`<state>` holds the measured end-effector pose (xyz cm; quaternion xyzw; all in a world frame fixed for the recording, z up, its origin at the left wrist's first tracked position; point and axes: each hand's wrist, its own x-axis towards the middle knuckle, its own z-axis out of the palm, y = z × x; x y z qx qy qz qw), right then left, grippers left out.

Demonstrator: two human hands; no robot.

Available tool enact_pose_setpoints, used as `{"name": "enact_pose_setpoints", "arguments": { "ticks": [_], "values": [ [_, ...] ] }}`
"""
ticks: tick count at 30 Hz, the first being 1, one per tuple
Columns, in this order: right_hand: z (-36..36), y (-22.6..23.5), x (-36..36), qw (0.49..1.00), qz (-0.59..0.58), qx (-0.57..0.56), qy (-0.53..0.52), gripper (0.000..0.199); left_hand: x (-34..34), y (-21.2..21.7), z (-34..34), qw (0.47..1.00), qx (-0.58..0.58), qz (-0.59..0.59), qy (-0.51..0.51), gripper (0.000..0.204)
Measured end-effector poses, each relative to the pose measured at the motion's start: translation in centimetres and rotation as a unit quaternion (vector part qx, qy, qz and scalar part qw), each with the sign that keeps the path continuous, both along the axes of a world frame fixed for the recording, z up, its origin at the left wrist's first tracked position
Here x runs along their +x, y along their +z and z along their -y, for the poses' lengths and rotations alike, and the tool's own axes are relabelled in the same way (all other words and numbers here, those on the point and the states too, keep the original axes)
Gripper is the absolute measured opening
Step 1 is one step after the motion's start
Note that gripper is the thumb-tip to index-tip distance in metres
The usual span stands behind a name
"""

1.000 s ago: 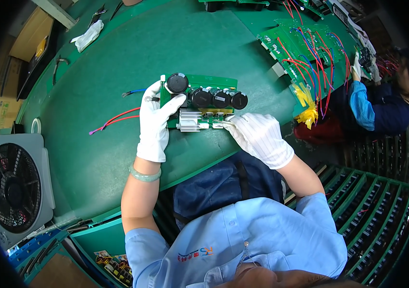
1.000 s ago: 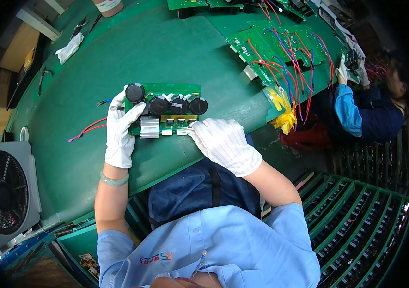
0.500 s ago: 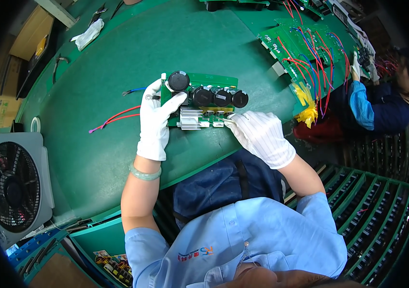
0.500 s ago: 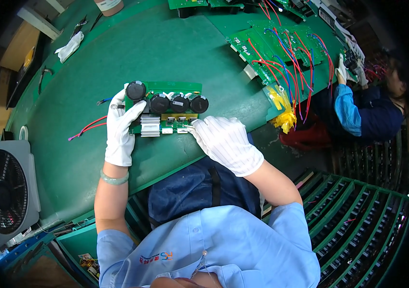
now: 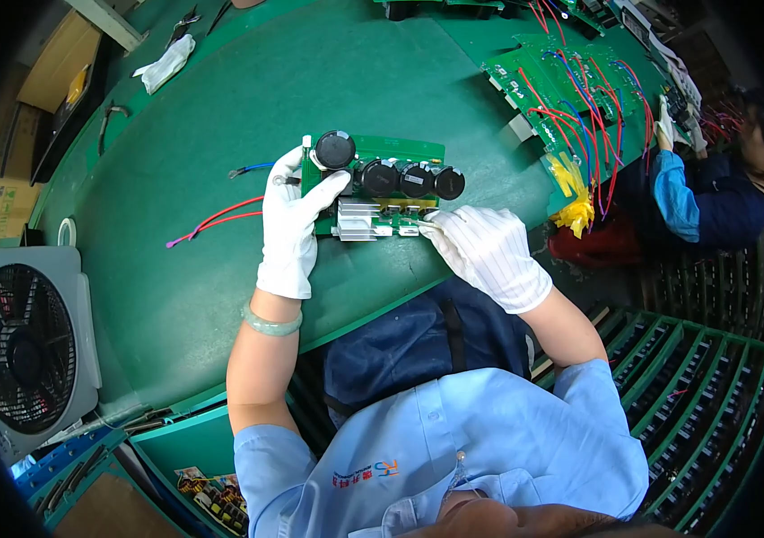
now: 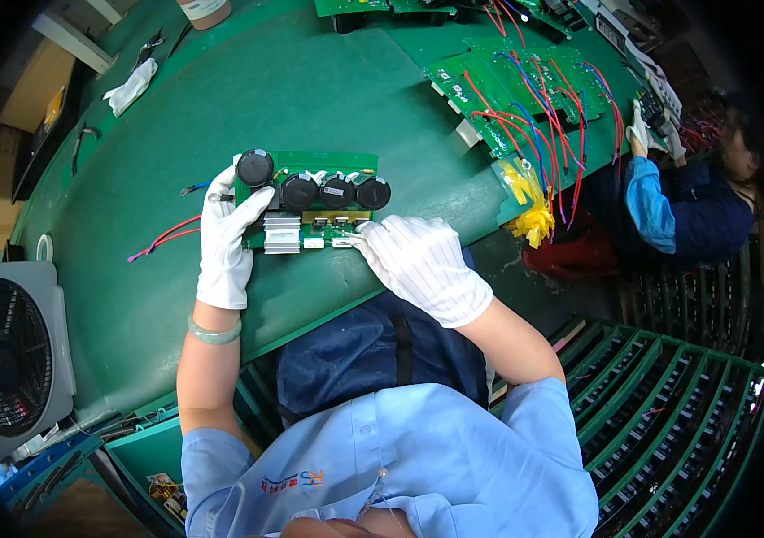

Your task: Manually assemble components onto a green printed circuit board (PCB) including large capacitors.

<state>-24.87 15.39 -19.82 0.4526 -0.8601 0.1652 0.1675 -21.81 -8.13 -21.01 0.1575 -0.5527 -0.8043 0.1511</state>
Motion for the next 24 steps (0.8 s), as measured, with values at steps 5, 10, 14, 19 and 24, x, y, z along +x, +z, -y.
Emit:
{"name": "enact_pose_setpoints", "arguments": {
  "ticks": [5, 10, 14, 19, 24],
  "values": [
    [0.2, 0.1, 0.2, 0.999, -0.021, 0.030, -0.011, 0.014, 0.0, 0.0, -0.3, 1.000, 0.006, -0.013, 0.009, 0.053],
    [-0.2, 1.3, -0.1, 0.998, 0.021, 0.050, 0.038, 0.014, 0.1, 0.1, 0.0, 1.000, 0.002, 0.000, 0.003, 0.054],
    [-1.6, 0.6, -0.7, 0.987, 0.093, -0.130, -0.001, 0.014, 0.0, 0.8, -0.2, 1.000, 0.006, 0.001, -0.015, 0.056],
    [-2.4, 0.2, -0.1, 0.929, 0.264, -0.244, -0.081, 0.015, -0.3, -0.4, 0.5, 1.000, 0.004, 0.014, -0.008, 0.056],
    [-1.0, -0.4, 0.0, 0.962, 0.168, -0.195, 0.090, 0.008, -0.3, 0.0, 0.3, 0.999, 0.017, 0.041, -0.020, 0.054]
  ]
}}
